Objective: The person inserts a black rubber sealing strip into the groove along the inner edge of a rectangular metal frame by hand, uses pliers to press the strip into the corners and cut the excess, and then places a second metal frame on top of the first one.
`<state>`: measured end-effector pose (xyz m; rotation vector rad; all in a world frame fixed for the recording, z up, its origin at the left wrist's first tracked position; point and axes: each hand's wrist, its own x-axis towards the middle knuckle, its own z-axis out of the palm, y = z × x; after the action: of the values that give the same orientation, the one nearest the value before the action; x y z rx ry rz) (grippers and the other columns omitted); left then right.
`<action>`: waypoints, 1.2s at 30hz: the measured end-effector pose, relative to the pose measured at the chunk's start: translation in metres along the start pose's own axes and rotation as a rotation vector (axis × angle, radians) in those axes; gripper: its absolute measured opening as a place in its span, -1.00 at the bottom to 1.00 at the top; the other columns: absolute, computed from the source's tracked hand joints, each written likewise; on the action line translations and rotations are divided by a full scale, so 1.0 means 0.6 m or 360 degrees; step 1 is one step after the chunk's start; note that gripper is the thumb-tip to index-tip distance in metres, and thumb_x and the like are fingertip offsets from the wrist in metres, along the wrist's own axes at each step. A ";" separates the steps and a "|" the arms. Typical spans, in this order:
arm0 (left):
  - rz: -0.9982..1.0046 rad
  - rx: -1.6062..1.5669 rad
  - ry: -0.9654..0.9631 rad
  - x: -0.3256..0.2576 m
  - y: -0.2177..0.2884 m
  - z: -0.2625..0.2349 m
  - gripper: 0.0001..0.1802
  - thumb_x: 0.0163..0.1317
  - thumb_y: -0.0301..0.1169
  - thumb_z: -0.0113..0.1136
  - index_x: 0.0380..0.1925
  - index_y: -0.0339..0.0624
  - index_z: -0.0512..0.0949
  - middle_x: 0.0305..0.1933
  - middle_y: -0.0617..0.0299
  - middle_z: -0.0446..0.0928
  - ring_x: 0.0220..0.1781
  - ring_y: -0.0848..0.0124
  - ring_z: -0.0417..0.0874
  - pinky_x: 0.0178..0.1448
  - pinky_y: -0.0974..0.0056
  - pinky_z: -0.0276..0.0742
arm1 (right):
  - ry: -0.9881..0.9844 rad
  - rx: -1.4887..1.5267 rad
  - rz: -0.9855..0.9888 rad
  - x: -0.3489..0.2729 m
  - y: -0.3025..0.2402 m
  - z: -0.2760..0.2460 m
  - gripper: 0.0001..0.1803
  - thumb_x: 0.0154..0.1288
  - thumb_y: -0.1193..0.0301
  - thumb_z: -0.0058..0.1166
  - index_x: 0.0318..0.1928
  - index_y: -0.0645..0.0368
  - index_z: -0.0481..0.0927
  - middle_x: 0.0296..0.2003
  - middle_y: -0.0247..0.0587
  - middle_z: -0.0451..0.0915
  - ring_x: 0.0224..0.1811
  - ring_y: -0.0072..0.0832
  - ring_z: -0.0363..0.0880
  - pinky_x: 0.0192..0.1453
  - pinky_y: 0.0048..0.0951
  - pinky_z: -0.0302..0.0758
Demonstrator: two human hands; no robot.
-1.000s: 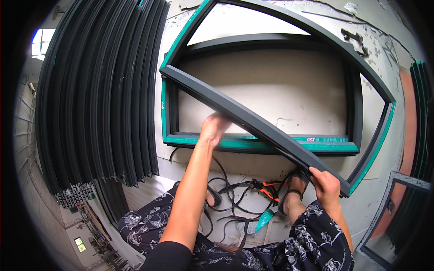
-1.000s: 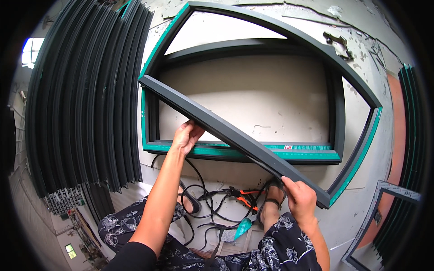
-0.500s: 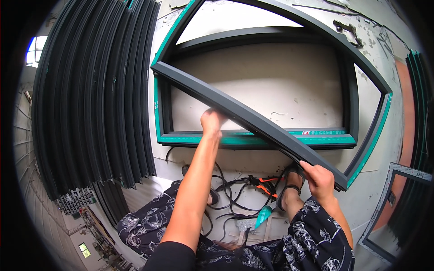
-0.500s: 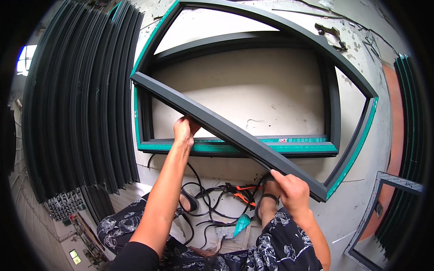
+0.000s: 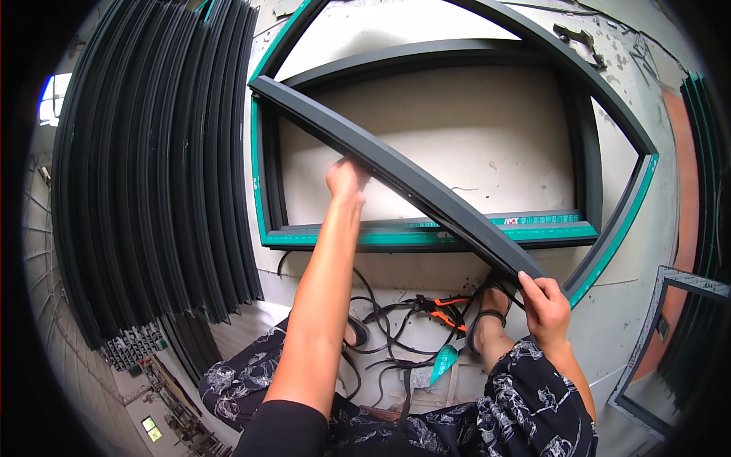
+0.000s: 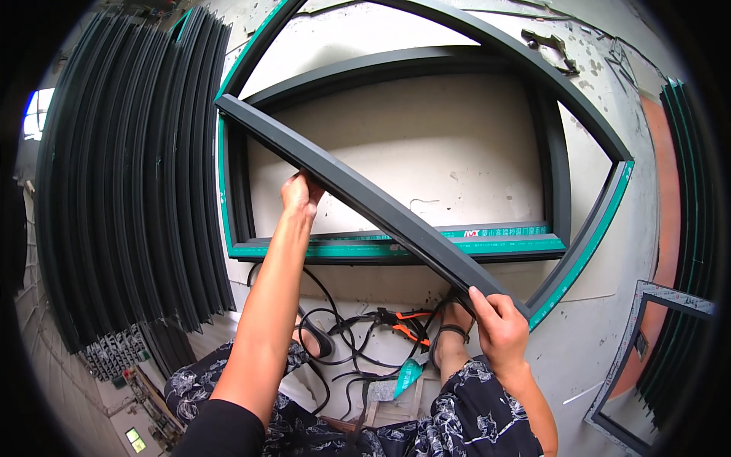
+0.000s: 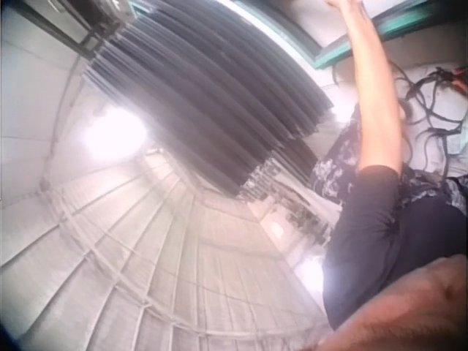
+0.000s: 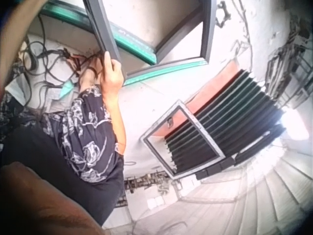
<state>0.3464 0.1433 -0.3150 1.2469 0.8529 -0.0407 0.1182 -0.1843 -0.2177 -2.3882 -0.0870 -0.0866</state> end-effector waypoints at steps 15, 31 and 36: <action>-0.0085 0.0191 -0.0160 -0.030 -0.025 -0.011 -0.82 0.23 -0.42 0.00 -0.29 -0.33 0.47 -0.40 0.14 0.56 -0.34 0.33 0.61 -0.10 0.20 0.56 | -0.0022 0.0134 0.0076 -0.013 0.019 0.009 -0.57 -0.08 0.66 0.13 -0.10 0.12 0.58 -0.48 -0.22 0.48 -0.52 -0.35 0.48 -0.47 -0.43 0.42; -0.0111 0.0301 -0.0160 -0.074 -0.044 0.004 -0.79 0.24 -0.43 -0.05 -0.21 -0.34 0.44 -0.30 0.10 0.55 -0.23 0.29 0.60 -0.06 0.19 0.57 | -0.0149 0.0186 0.0061 -0.020 0.022 0.009 -0.53 -0.17 0.65 0.08 -0.12 0.10 0.59 -0.47 -0.21 0.53 -0.47 -0.30 0.51 -0.43 -0.40 0.44; -0.0211 0.0203 -0.0453 -0.099 -0.064 -0.011 -0.80 0.27 -0.46 -0.09 -0.19 -0.33 0.44 -0.18 0.07 0.54 -0.13 0.26 0.59 0.03 0.16 0.54 | -0.0100 0.0180 0.0007 -0.024 0.032 0.018 -0.54 -0.15 0.64 0.09 -0.11 0.10 0.58 -0.49 -0.22 0.52 -0.48 -0.29 0.50 -0.44 -0.40 0.43</action>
<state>0.2833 0.1108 -0.3117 1.2655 0.6913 -0.3757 0.1057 -0.1915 -0.2397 -2.2778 -0.1134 -0.0042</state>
